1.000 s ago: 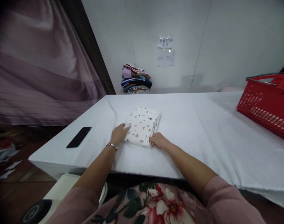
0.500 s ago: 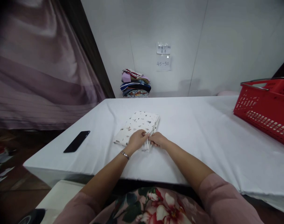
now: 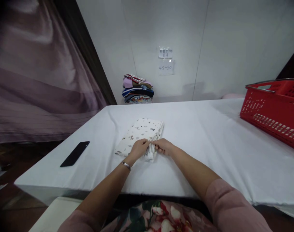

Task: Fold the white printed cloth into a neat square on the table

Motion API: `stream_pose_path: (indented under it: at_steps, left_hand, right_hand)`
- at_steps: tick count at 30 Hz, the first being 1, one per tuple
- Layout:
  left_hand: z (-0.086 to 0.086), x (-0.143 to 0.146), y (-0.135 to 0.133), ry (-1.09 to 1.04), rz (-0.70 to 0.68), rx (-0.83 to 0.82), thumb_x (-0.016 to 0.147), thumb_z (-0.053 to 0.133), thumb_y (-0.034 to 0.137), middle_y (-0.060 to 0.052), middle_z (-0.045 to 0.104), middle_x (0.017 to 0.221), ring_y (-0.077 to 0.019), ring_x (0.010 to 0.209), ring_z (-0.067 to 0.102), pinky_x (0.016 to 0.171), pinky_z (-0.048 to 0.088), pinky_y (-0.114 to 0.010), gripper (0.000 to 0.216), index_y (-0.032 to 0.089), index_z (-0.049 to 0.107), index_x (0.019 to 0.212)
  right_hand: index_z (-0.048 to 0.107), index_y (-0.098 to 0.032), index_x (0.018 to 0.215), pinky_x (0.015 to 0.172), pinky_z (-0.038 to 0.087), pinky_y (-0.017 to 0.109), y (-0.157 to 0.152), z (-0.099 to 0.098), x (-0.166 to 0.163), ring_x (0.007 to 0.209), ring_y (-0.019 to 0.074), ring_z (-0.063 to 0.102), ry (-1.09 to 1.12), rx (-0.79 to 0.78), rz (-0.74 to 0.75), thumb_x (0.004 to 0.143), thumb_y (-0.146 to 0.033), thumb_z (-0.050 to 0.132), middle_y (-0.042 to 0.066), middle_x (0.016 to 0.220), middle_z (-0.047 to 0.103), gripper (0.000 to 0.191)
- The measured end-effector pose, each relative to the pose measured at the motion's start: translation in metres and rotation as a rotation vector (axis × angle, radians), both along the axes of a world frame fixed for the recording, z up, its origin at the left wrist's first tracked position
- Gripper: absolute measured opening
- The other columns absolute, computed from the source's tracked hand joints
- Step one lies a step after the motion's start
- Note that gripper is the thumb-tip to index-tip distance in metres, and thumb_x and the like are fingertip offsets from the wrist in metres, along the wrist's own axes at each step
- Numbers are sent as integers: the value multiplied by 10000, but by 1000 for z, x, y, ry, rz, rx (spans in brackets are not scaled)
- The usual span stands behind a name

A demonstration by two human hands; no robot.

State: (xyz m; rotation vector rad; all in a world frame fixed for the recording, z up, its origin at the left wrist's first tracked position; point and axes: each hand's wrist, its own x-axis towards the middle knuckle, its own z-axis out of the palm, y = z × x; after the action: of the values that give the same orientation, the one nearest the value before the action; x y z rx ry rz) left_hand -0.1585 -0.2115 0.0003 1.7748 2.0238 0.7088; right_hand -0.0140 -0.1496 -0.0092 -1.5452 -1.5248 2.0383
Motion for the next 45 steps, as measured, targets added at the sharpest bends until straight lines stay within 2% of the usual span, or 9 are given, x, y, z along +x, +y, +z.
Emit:
stream_pose_path:
  at_steps: [5,9,16,22,26,29,33,40,45]
  left_hand:
    - [0,-4,3,-23,-21,-15,760,414,276,17,563,558,-113,546,486,509,303,-224,248,180,573,597]
    - [-2,-5,1,-34,-23,0,766,407,281,15,565,559,-114,552,487,514,310,-222,260,177,571,594]
    - [8,4,2,-39,19,-39,752,510,401,2,655,720,-129,642,552,548,338,-219,228,201,619,745]
    - [4,2,7,20,53,-69,760,481,265,7,641,663,-123,606,539,536,325,-220,150,200,603,702]
    - [-2,-1,8,7,60,-47,768,479,277,8,641,673,-123,613,541,540,330,-221,158,198,602,709]
    - [-2,0,7,10,50,-46,761,483,274,16,629,648,-120,593,531,535,325,-224,149,202,591,689]
    - [0,1,5,-22,37,-56,755,472,251,26,615,618,-115,571,522,525,317,-223,140,206,579,678]
    - [7,8,5,59,56,-62,746,523,251,7,655,759,-138,686,564,568,339,-229,87,212,593,781]
    - [9,16,10,112,41,-47,733,581,340,-8,649,820,-162,746,577,601,360,-242,194,217,586,882]
  right_hand:
    - [397,-181,497,311,103,178,-4,1,2,279,36,245,23,81,-29,747,-307,565,-60,318,352,327]
    - [392,-179,501,316,102,179,-8,0,6,284,30,248,72,96,-41,733,-275,565,-73,334,345,306]
    - [460,-167,565,317,111,173,6,-8,6,308,33,293,144,83,-41,739,-355,594,-58,389,426,289]
    - [417,-176,536,305,111,169,21,-9,3,294,37,246,156,-16,-67,815,-386,519,-65,339,348,364]
    - [405,-182,530,301,96,174,29,-6,-1,287,40,217,128,-26,-63,832,-397,494,-59,321,339,381]
    - [393,-187,513,303,81,183,33,-4,-2,283,40,214,49,8,-49,797,-425,538,-59,310,329,398]
    - [392,-187,504,312,103,181,33,-5,1,278,34,219,-10,113,-63,749,-357,589,-69,301,326,357]
    - [421,-182,535,313,125,183,30,-13,7,290,39,275,60,170,-65,744,-325,570,-64,346,380,294]
    - [443,-174,574,309,136,181,28,-11,9,305,31,289,177,153,-75,732,-331,607,-63,390,420,277]
